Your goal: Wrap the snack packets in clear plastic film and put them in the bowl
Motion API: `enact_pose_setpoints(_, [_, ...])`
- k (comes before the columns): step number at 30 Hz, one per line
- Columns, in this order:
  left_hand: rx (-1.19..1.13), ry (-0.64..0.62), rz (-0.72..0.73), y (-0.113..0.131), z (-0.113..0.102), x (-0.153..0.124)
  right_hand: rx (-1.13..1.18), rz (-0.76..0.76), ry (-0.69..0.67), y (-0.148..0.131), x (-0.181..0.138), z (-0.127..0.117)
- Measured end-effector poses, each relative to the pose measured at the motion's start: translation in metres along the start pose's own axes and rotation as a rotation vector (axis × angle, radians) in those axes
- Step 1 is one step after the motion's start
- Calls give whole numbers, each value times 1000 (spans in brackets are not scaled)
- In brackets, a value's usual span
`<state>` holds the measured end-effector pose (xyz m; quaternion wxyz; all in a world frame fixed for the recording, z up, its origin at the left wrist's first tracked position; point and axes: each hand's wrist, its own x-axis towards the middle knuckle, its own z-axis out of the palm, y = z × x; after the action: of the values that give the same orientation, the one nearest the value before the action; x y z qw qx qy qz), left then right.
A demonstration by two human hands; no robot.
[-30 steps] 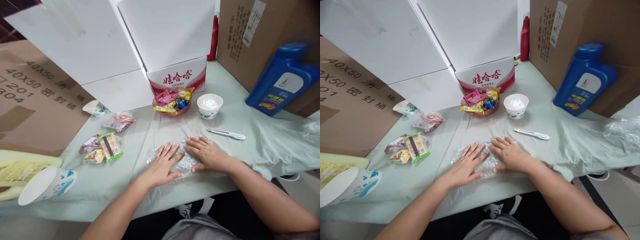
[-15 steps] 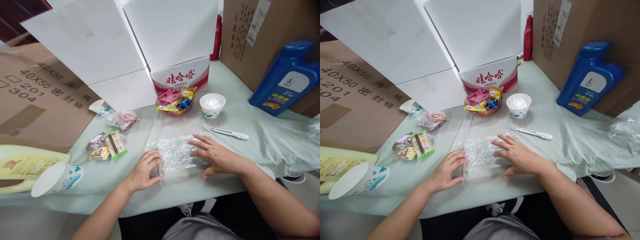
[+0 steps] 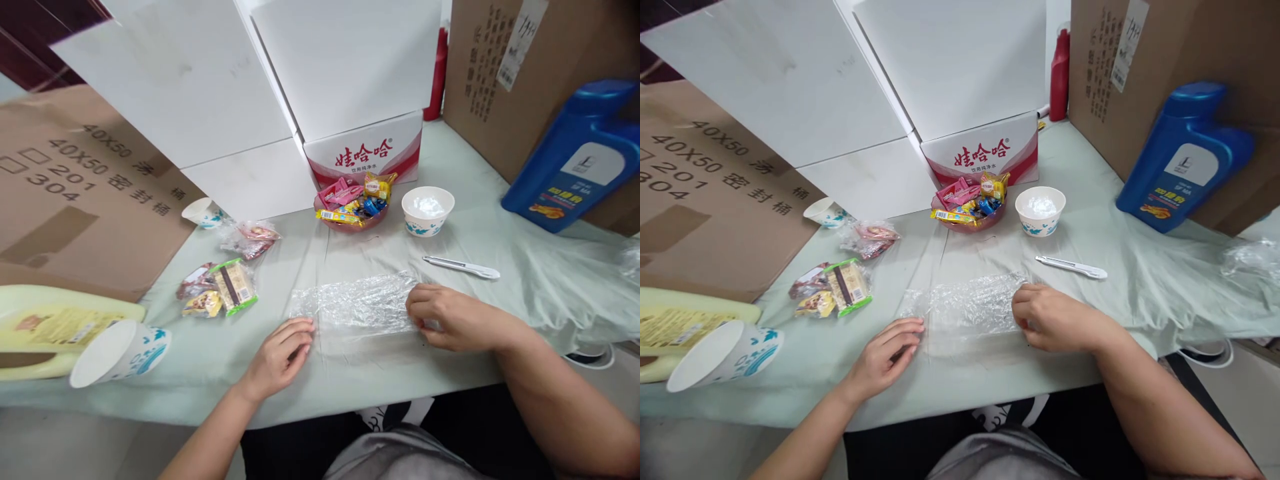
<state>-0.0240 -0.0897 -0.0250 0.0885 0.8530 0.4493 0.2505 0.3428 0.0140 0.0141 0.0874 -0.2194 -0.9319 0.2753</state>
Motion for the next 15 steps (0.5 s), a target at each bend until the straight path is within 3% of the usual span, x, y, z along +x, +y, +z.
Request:
enact_pose_setpoints(4, [-59,40,-179,-7,-6,2,125,169,27,6,-1,-7])
enact_pose_setpoints(10, [-71,158,-609,-26,1,17,25,421,210,21,12,4])
enact_pose_setpoints(15, [103,176,-734,-33,11,32,-161,558,303,25,24,20])
